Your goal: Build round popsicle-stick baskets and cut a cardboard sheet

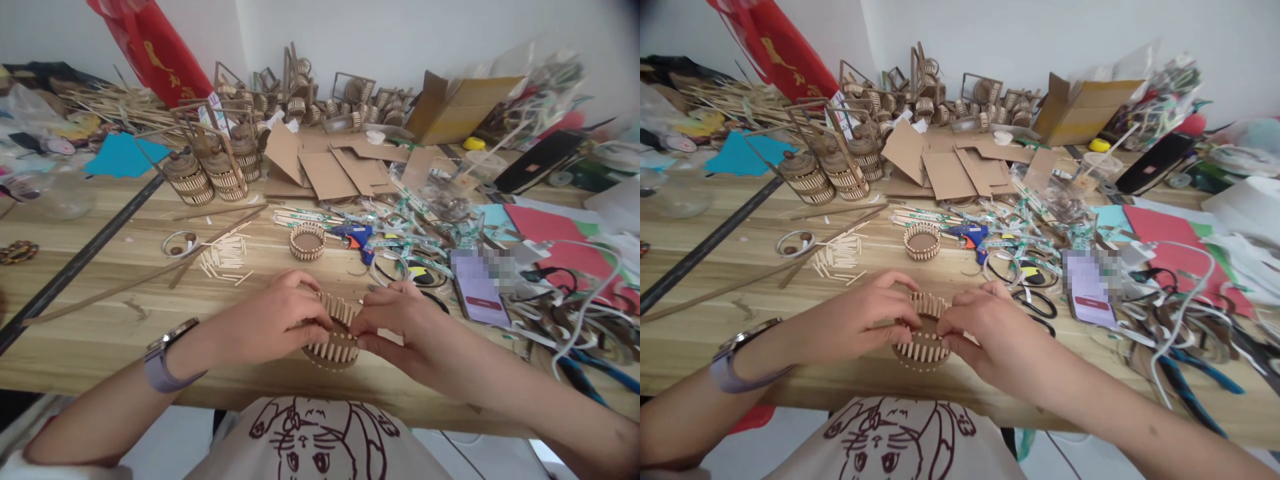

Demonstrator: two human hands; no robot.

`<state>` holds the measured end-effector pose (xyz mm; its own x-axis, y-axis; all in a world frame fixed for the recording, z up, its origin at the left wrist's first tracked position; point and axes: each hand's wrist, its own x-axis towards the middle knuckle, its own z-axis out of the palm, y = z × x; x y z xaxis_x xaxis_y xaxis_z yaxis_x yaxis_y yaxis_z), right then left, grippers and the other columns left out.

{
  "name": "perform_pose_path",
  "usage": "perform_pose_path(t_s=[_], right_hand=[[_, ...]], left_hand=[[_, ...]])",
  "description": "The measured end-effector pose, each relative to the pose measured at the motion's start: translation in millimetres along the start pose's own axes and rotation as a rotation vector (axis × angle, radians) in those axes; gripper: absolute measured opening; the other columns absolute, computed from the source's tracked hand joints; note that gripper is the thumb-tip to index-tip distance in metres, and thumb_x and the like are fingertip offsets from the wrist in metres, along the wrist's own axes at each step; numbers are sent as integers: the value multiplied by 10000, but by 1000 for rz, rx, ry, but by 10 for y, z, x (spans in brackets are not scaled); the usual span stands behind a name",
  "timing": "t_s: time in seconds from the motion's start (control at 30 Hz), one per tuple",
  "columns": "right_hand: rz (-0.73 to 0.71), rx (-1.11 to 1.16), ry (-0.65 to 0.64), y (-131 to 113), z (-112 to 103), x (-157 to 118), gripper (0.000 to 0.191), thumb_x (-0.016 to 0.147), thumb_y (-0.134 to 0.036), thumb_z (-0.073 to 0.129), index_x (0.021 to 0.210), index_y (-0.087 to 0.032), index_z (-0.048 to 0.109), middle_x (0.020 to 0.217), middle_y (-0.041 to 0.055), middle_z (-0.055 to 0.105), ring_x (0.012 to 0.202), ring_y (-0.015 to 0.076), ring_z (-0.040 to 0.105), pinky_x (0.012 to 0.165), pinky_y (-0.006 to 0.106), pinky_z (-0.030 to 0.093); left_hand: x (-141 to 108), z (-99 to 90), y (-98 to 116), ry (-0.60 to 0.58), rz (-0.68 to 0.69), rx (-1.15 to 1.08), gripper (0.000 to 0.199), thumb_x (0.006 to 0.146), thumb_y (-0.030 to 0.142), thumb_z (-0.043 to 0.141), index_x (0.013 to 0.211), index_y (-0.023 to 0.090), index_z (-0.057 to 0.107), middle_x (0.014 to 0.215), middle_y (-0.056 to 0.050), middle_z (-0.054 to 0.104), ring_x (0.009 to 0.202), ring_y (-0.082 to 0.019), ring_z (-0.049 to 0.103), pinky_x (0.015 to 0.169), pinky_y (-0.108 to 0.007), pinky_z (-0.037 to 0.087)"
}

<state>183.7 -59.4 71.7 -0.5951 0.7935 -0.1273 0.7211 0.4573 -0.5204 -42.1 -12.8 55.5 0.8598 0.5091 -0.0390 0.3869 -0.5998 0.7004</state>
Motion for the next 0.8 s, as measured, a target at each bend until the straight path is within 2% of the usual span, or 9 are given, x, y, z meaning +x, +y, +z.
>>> perform_pose_path(t_s=[0.1, 0.23, 0.3, 0.47, 0.6, 0.7, 0.8], right_hand=[[2, -25, 9, -29, 46, 30, 166, 900, -118, 589, 822, -218, 696, 783, 11, 690, 804, 194, 631, 798, 359, 359], [67, -34, 32, -50, 74, 29, 144, 893, -132, 597, 835, -219, 696, 807, 17, 711, 821, 207, 648, 831, 382, 385], [112, 3, 62, -56, 51, -6, 62, 870, -186, 641, 888, -225, 685, 885, 19, 733, 869, 219, 659, 845, 383, 408], [232, 20, 116, -87, -20, -113, 173, 774, -216, 703, 938, -251, 664, 949, 12, 741, 915, 247, 665, 785, 368, 466], [199, 8, 165, -80, -9, -160, 116, 795, -222, 661, 903, -264, 664, 918, -1, 738, 881, 238, 667, 777, 376, 470], [166, -21, 257, -27, 7, -193, 40, 823, -272, 645, 862, -269, 652, 910, -3, 737, 872, 241, 667, 810, 405, 460], [159, -67, 346, 30, 12, -222, 88, 826, -350, 654, 873, -275, 647, 910, 2, 733, 872, 254, 668, 799, 412, 453]], left_hand=[[53, 79, 51, -5, -38, 13, 135, 914, 329, 649, 922, 220, 727, 937, -24, 729, 1206, -276, 472, 1005, -410, 384], [93, 176, 97, 23, -57, 49, 224, 953, 231, 582, 773, 187, 708, 827, -31, 699, 1099, -244, 525, 984, -404, 393], [90, 180, 103, 51, -89, 41, 215, 941, 210, 594, 751, 174, 688, 823, -37, 683, 1109, -247, 517, 979, -401, 403], [62, 130, 119, 100, -157, 29, 229, 935, 188, 594, 718, 167, 663, 829, -49, 662, 1142, -255, 492, 979, -402, 413], [44, 110, 128, 125, -142, 53, 238, 941, 196, 584, 719, 174, 666, 829, -46, 669, 1142, -253, 494, 998, -415, 399], [12, 99, 120, 137, -121, 77, 225, 943, 210, 584, 740, 182, 679, 863, -48, 679, 1148, -258, 495, 1001, -423, 393], [-29, 82, 109, 139, -118, 94, 222, 944, 217, 583, 750, 187, 685, 878, -51, 681, 1166, -265, 489, 1001, -423, 388]])
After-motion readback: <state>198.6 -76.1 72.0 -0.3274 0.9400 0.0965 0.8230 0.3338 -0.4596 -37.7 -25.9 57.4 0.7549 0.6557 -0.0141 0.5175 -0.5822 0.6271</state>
